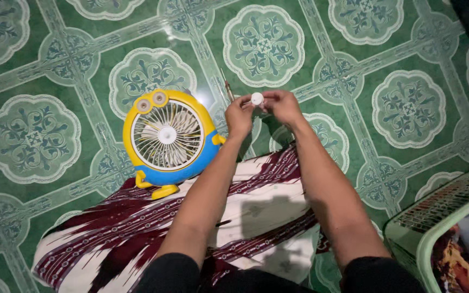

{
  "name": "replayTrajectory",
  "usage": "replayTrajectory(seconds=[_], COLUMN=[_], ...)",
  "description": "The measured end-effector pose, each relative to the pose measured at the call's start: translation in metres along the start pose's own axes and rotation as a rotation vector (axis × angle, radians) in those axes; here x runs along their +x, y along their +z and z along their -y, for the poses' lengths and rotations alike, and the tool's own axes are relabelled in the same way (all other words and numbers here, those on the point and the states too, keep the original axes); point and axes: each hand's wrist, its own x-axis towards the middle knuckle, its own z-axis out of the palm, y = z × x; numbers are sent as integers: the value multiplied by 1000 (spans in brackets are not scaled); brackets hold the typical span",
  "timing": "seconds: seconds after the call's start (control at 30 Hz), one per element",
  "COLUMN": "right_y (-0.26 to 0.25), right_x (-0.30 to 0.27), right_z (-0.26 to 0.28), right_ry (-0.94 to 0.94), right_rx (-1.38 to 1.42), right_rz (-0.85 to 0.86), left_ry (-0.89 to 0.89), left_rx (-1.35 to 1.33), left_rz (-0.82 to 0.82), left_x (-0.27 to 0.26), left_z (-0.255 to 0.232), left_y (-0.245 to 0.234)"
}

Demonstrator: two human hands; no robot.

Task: The person removes the central cap from a small electric fan, then uses a screwdriver to loosen screws on the fan's base. The fan remains disassembled at the end of the clip.

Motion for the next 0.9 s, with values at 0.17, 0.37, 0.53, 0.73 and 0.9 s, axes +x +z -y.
replayTrajectory(seconds=[0.17,0.37,0.53,0.73,0.9], right_y=[-11,-11,-9,-10,-4], right_x=[11,21,24,29,23], right_z=[-25,-35,-41,-45,-39], right_ry=[150,219,209,226,68], right_rx=[115,189,146,173,-52], right_rz=[48,77,94,76,32], left_ry=[-47,-77,-19,15,44], left_rx=[217,233,311,259,249], left_rz=[-58,-94,-118,-133,-154], left_x=[-2,-3,-8,-8,-13], left_z=[14,13,17,29,22], left_y=[3,8,9,15,13])
